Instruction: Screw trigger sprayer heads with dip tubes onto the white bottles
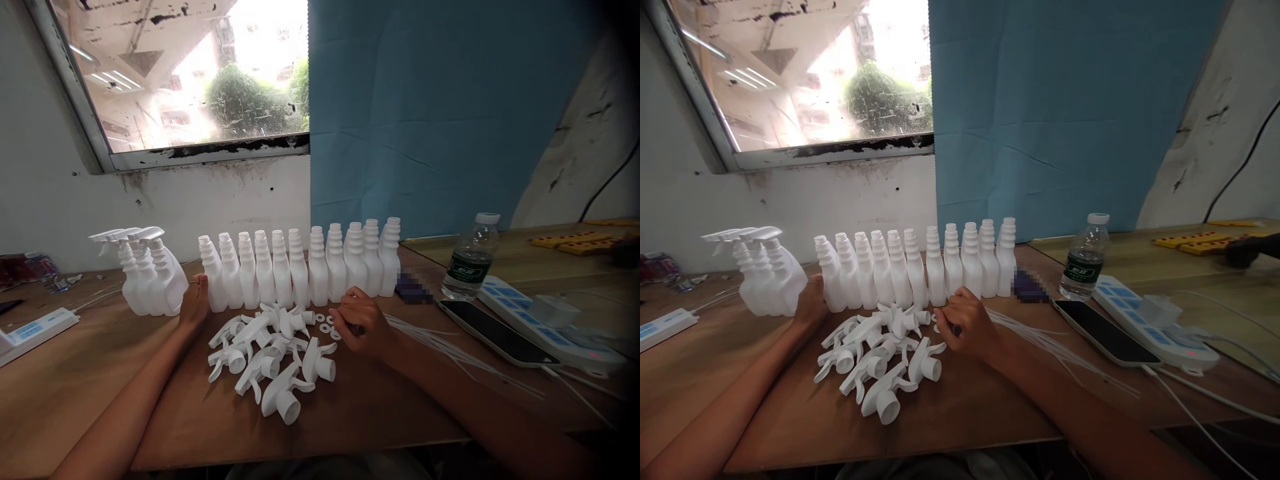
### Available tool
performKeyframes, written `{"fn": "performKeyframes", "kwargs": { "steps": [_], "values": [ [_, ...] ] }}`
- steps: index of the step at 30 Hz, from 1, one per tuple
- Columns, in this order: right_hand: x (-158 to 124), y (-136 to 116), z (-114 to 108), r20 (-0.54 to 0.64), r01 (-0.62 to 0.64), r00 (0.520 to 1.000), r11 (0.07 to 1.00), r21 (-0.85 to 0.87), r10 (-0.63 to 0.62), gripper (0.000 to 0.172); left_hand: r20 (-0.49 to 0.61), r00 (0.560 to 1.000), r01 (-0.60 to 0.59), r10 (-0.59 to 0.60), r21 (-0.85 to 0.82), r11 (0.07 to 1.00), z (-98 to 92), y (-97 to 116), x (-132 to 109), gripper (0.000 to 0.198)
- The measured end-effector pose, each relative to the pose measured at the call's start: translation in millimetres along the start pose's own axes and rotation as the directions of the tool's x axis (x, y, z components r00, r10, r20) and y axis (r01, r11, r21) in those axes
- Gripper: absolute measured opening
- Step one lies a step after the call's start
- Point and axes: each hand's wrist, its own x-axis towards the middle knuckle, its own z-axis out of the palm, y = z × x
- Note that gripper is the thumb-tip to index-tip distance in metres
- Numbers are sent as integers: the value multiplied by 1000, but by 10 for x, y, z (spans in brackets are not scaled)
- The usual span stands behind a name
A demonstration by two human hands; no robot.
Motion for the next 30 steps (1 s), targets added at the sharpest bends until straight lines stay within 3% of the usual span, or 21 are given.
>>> {"fn": "performKeyframes", "kwargs": {
  "steps": [6,10,13,22,27,30],
  "values": [
    [-22,2,3,8,-4,1000,1000,9,4,37,-228,967,-59,116,241,969,-253,-13,184,31],
    [-24,11,7,10,-1,1000,1000,12,1,37,-377,914,1,147,365,931,-457,-104,278,40],
    [-16,10,7,11,1,1000,1000,10,-2,37,-433,893,72,122,406,911,-509,-201,301,51],
    [-7,3,0,-4,1,1000,1000,20,-1,37,-407,910,135,79,471,872,-434,-307,311,64],
    [-9,13,8,0,5,1000,1000,17,-5,37,-360,929,97,88,466,879,-397,-298,288,49],
    [-13,15,1,-23,-12,1000,1000,28,12,36,-396,906,50,149,449,892,-442,-186,262,45]
  ]
}}
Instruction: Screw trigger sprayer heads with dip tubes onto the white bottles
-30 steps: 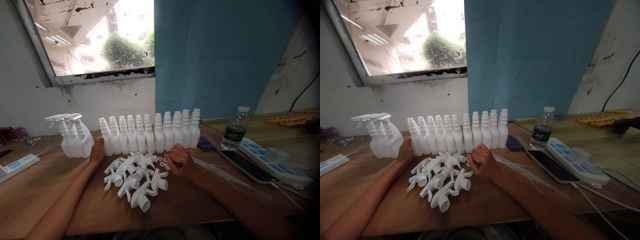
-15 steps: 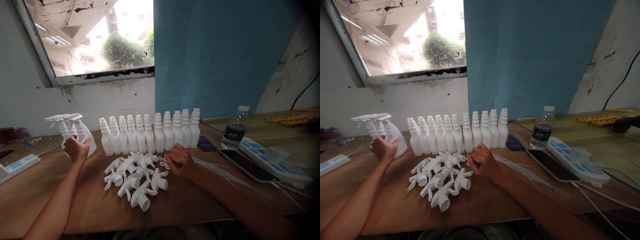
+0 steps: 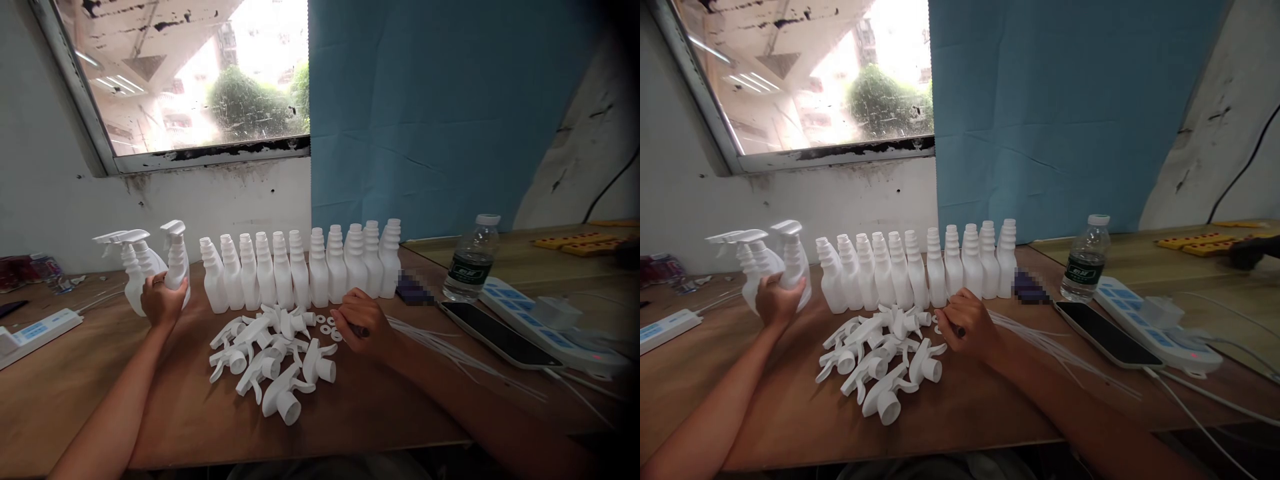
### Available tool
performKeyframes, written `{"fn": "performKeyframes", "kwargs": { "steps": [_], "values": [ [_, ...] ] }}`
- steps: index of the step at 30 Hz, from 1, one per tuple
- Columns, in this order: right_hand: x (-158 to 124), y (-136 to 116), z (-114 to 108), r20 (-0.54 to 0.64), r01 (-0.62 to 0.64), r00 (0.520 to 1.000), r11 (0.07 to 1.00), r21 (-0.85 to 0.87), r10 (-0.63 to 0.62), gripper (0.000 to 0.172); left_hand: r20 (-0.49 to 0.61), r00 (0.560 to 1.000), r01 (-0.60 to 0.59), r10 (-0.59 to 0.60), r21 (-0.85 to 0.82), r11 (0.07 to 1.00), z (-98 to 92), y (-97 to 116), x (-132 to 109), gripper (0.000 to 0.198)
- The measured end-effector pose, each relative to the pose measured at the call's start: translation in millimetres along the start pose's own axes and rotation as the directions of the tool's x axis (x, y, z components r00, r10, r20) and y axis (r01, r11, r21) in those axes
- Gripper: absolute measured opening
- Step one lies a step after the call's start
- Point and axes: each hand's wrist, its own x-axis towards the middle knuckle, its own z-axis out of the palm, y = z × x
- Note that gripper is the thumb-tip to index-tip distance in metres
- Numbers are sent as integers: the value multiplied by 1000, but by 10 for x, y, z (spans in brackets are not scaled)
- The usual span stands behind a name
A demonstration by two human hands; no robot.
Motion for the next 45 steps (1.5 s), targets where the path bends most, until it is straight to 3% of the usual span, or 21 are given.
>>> {"fn": "performKeyframes", "kwargs": {
  "steps": [3,5,8,11,14,16,18,22,29,32,34,35,37,39,40,42,44,45],
  "values": [
    [-9,-10,-30,-29,-112,993,985,129,117,30,-112,991,-85,79,-46,995,-181,123,40,50],
    [-14,-24,-58,-10,-235,969,935,264,247,28,-228,949,-247,219,-102,964,-306,223,54,49],
    [3,-54,-96,171,-528,840,708,468,514,44,-371,816,-527,443,-162,834,-447,405,7,43],
    [67,-80,-112,376,-721,671,446,530,639,51,-407,686,-703,603,-156,694,-538,628,-136,33],
    [132,-102,-109,508,-723,656,273,635,558,55,-459,461,-880,760,-123,459,-606,857,-328,33],
    [144,-114,-104,602,-714,657,121,689,453,57,-457,365,-928,811,-107,358,-635,980,-443,35],
    [130,-125,-101,665,-734,634,36,678,396,55,-432,334,-941,838,-95,326,-644,1062,-526,40],
    [102,-160,-92,716,-787,556,-11,617,422,42,-406,312,-946,859,-53,319,-637,1115,-605,48],
    [126,-256,-32,739,-783,476,-154,603,476,31,-427,286,-952,858,-22,306,-718,1161,-651,39],
    [115,-256,-24,682,-772,486,-98,628,546,31,-404,266,-962,875,-52,268,-751,1159,-631,35],
    [118,-236,-61,635,-779,541,46,625,552,29,-348,241,-970,906,-105,218,-757,1133,-591,38],
    [123,-221,-92,595,-773,591,170,612,545,27,-318,225,-972,921,-140,189,-759,1115,-564,42],
    [137,-183,-169,456,-654,756,518,551,470,21,-281,196,-966,940,-219,136,-768,1081,-499,46],
    [152,-141,-239,296,-332,927,867,372,229,16,-265,192,-947,945,-301,108,-799,1060,-436,42],
    [159,-122,-264,236,-142,968,956,256,81,17,-236,205,-929,950,-354,112,-825,1056,-408,39],
    [179,-90,-290,173,173,969,984,49,-179,25,-81,255,-855,964,-484,185,-899,1060,-364,34],
    [203,-64,-296,136,353,930,932,-85,-340,30,183,293,-723,938,-600,343,-990,1064,-322,34],
    [213,-52,-302,119,413,909,902,-126,-400,31,322,287,-637,902,-639,431,-1036,1057,-294,35]
  ]
}}
